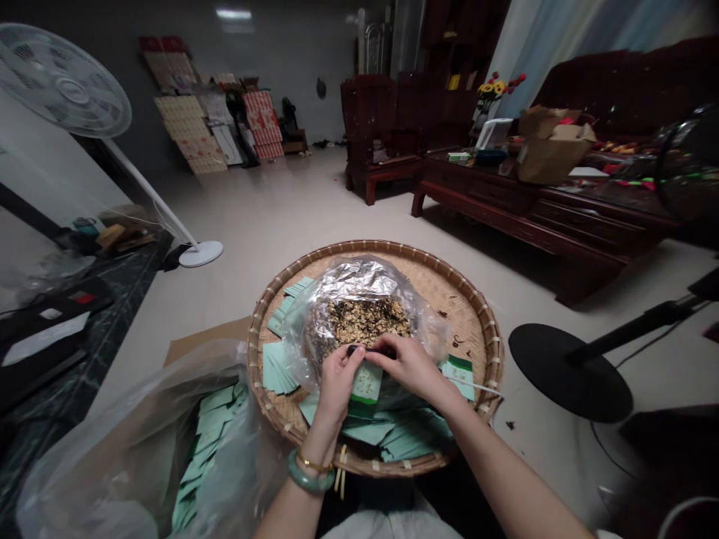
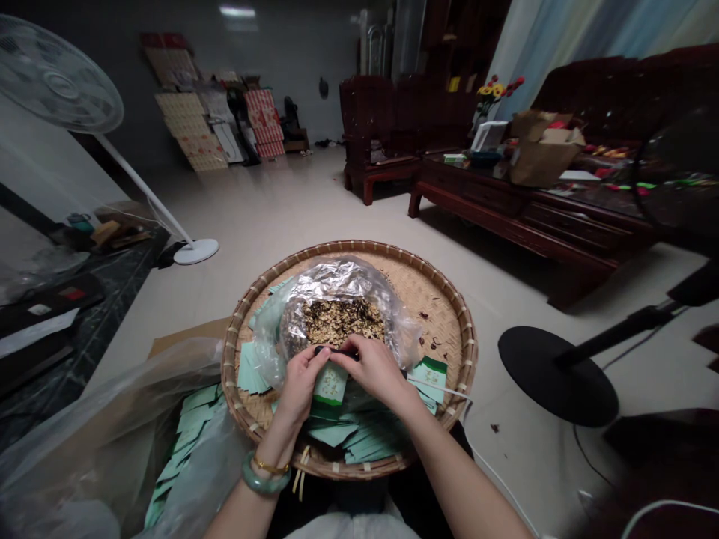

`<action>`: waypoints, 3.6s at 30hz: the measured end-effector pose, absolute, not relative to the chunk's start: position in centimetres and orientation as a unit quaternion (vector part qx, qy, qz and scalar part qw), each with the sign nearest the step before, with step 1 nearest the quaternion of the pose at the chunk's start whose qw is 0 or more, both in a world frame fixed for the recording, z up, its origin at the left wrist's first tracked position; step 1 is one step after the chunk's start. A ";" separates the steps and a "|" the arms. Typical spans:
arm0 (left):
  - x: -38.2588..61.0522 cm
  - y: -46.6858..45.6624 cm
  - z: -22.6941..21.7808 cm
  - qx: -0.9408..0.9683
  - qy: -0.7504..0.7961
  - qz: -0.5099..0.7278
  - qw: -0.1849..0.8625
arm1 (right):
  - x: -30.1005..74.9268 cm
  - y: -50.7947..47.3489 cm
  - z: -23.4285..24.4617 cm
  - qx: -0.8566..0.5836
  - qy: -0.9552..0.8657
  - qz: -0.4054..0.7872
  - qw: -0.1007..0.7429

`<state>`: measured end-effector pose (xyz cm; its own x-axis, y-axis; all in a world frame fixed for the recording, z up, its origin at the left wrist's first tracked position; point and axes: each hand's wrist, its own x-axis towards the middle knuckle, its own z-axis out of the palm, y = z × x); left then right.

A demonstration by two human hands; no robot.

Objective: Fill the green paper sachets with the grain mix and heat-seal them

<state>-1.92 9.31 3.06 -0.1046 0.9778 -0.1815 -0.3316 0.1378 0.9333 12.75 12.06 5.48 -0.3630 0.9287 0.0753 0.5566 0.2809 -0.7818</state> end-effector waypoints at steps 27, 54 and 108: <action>-2.1 9.4 2.5 0.341 0.486 0.563 0.575 | 12.6 12.0 5.2 -0.505 -0.752 0.329 0.269; -1.9 9.4 2.6 0.319 0.480 0.554 0.601 | 12.8 12.2 4.7 -0.497 -0.745 0.342 0.283; -2.1 9.2 3.2 0.307 0.480 0.523 0.634 | 14.3 12.5 4.3 -0.475 -0.724 0.395 0.305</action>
<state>-2.10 9.18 3.24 -0.0085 0.9578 -0.2874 -0.3676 0.2642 0.8916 14.33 12.46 4.31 -0.3622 0.9298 0.0662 0.4472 0.2357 -0.8628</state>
